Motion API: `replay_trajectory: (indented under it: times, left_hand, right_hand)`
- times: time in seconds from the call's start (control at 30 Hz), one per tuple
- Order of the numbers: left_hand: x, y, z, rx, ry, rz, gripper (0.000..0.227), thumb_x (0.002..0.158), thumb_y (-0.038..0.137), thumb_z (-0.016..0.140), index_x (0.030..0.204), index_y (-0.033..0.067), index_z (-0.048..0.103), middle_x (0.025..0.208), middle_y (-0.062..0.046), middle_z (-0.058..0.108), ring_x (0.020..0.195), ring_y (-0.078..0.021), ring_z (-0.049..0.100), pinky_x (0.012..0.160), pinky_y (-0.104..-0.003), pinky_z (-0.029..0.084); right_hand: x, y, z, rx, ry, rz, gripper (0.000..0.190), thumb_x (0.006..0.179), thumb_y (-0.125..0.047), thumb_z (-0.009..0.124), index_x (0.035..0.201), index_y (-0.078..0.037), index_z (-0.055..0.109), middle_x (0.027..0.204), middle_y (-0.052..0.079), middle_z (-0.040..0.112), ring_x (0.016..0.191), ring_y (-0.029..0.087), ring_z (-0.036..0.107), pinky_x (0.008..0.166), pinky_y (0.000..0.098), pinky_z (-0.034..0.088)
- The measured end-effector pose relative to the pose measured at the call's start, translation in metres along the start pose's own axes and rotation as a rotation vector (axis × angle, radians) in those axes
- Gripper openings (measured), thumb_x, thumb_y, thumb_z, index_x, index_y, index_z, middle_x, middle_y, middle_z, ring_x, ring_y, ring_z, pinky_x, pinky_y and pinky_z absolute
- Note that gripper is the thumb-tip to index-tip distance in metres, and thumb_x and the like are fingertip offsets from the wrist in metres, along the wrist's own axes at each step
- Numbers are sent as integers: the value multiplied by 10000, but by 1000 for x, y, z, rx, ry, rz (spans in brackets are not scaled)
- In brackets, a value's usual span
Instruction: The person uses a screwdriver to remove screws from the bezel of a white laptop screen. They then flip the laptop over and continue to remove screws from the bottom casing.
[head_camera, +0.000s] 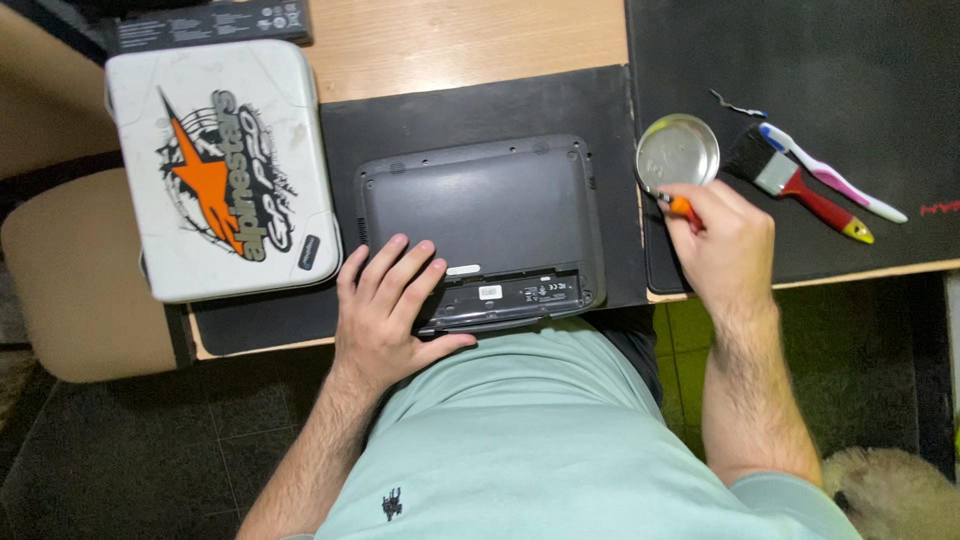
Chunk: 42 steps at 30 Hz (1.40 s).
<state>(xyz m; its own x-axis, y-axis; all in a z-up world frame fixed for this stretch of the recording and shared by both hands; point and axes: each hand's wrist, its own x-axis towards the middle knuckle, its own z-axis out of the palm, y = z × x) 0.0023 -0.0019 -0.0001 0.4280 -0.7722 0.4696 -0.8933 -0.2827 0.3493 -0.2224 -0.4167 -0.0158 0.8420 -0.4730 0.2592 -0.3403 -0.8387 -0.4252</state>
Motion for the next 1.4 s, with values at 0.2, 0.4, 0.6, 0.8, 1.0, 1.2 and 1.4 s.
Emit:
replay_trajectory:
  times: [0.2,0.4,0.6,0.8,1.0,1.2,1.4]
  left_hand:
    - [-1,0,1,13,5,1,937,942,844,911,1620,210,784,1703,-45,758,1631,-352,660,1417,-683,375]
    - [0,-1,0,16,-1,6,928,939,838,920,1620,222,782,1699,-39,759,1630,-341,659,1419,-679,371]
    - [2,-2,-5,6,-24,16,932,963,852,887,1625,204,792,1715,-56,755,1634,-363,650,1407,-679,379]
    - [6,-4,-10,73,-76,85,965,1059,915,718,1576,104,803,1688,-140,751,1618,-395,649,1365,-668,407]
    - [4,-5,-7,76,-60,82,949,1062,916,704,1564,117,807,1667,-137,769,1607,-396,664,1362,-675,411]
    - [-2,-3,1,-5,-19,11,922,966,865,872,1614,212,812,1678,-71,776,1612,-386,654,1377,-726,392]
    - [-2,-2,1,-2,-16,7,896,982,840,879,1617,211,813,1679,-73,778,1603,-389,662,1371,-736,398]
  right_hand:
    - [-32,-18,-5,4,-93,13,268,1107,-83,952,1309,-259,955,858,20,751,802,262,787,826,412,671]
    - [-36,-57,-26,77,-152,55,289,1041,-22,971,1302,-146,962,849,77,821,766,262,806,807,422,690]
    - [-72,16,-13,494,10,271,346,1152,-228,839,1399,-5,742,1013,215,796,877,255,715,868,476,606]
    - [-42,-1,-31,553,221,360,246,1155,-21,1017,1302,23,825,1204,156,846,1037,154,761,888,269,605]
    - [-19,17,1,791,446,135,312,1144,-238,983,1172,24,816,1156,185,748,1099,288,712,1055,400,583]
    - [-4,12,24,916,462,0,275,1250,-29,847,1262,183,672,1120,366,722,803,323,776,731,416,695]
    - [-10,-2,24,810,449,16,306,1215,106,874,1346,191,611,1095,382,796,831,306,802,754,408,691]
